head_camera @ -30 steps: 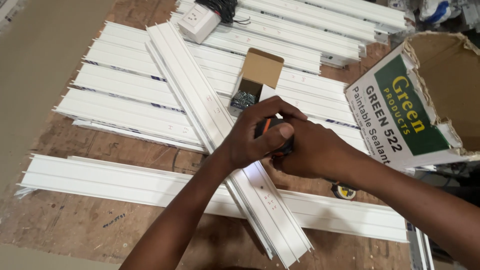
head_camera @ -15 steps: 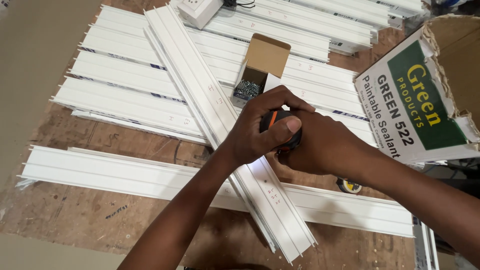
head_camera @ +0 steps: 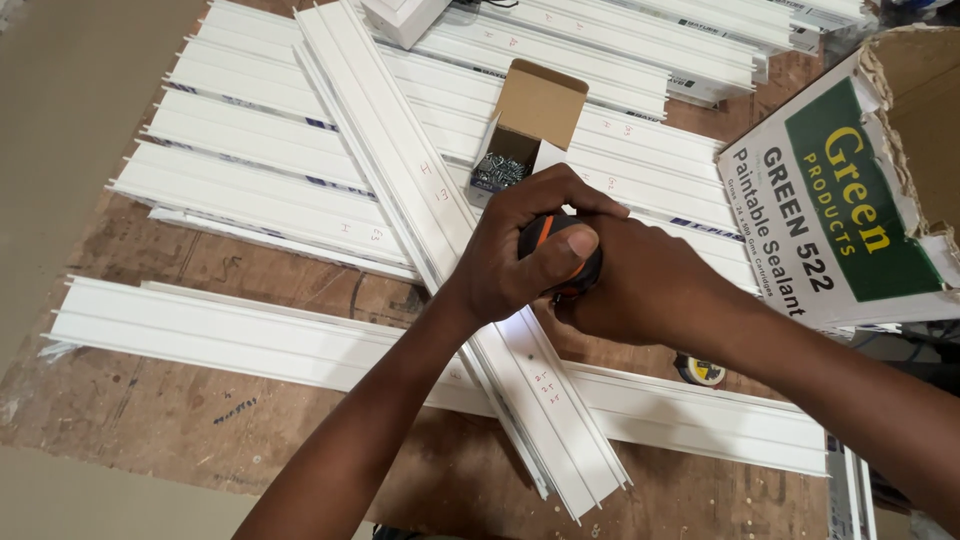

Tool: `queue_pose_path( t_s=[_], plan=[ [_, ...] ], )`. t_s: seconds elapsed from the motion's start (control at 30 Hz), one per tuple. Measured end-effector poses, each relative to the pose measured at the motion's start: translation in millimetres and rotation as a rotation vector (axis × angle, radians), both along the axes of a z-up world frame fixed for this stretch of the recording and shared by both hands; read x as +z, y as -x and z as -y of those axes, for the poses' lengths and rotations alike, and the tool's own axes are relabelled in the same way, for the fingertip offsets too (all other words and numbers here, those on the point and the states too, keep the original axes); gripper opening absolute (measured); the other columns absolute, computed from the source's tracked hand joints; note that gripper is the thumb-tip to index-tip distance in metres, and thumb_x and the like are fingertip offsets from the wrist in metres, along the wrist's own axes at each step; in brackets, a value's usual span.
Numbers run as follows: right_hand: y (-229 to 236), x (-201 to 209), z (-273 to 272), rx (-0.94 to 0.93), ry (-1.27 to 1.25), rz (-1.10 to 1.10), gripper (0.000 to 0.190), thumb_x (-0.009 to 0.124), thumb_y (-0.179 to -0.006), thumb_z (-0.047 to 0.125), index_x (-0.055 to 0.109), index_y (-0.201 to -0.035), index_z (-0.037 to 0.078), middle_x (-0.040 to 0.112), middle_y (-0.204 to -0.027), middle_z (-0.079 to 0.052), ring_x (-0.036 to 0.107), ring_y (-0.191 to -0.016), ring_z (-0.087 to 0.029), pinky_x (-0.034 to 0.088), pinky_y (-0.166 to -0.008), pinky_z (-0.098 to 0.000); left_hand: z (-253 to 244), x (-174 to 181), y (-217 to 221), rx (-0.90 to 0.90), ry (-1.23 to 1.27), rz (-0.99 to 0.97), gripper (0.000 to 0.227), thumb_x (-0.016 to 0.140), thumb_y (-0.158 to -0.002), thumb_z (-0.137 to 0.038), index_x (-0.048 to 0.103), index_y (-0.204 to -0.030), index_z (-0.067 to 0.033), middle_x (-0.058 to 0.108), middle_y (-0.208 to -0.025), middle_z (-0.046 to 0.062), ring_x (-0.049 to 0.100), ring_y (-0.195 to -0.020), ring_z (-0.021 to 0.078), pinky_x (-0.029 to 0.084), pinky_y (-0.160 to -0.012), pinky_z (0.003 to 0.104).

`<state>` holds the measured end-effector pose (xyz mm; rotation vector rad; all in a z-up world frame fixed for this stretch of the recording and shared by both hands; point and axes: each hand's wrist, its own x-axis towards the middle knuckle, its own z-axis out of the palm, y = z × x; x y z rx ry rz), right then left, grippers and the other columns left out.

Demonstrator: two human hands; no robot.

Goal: Measure, mark, and secure white plastic extrusions using a power drill and measuring tape on a workbench.

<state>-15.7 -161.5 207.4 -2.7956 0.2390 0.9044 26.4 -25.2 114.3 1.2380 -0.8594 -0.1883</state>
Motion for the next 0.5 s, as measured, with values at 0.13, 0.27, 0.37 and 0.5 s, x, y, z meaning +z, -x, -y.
queue_pose_path(
  t_s=[0.13,0.27,0.37,0.5],
  plan=[
    [0.7,4.5,-4.1,-0.012,0.029,-0.016,0.04,0.08,-0.079,0.041,0.068,-0.107,0.015,0.076,-0.1,-0.011,0.075,-0.094,-0.032,0.06,-0.084,-0.0442,-0.4,-0.9,2.5,0.021,0.004,0.007,0.055,0.06,-0.096,-0.053,0.073,-0.117,-0.0044,0.064,-0.099,0.006,0.063,-0.095,0.0146,0.052,-0.089,0.031],
    [3.5,1.8,-2.7,-0.019,0.034,-0.018,0.038,0.08,-0.078,0.036,0.068,-0.108,0.015,0.077,-0.1,-0.011,0.076,-0.094,-0.032,0.06,-0.085,-0.0434,-2.7,-2.2,5.8,0.058,-0.004,0.057,0.055,0.059,-0.098,-0.054,0.073,-0.119,-0.0053,0.065,-0.1,0.005,0.064,-0.096,0.0139,0.051,-0.089,0.029],
    [6.0,1.1,-1.2,-0.012,-0.004,0.019,0.039,0.081,-0.077,0.035,0.068,-0.107,0.015,0.077,-0.099,-0.011,0.075,-0.093,-0.031,0.06,-0.085,-0.0431,-0.5,-5.1,6.8,0.068,-0.007,0.057,0.055,0.059,-0.098,-0.055,0.074,-0.113,-0.0045,0.063,-0.096,0.005,0.062,-0.093,0.0139,0.051,-0.087,0.029],
    [7.5,3.6,-2.1,0.011,-0.023,0.031,0.036,0.081,-0.077,0.033,0.069,-0.105,0.014,0.077,-0.098,-0.01,0.074,-0.093,-0.03,0.059,-0.083,-0.0441,-0.1,-5.8,8.0,0.077,-0.026,0.051,0.055,0.059,-0.098,-0.055,0.075,-0.117,-0.0064,0.064,-0.096,0.004,0.063,-0.093,0.0136,0.051,-0.088,0.029]
  ],
)
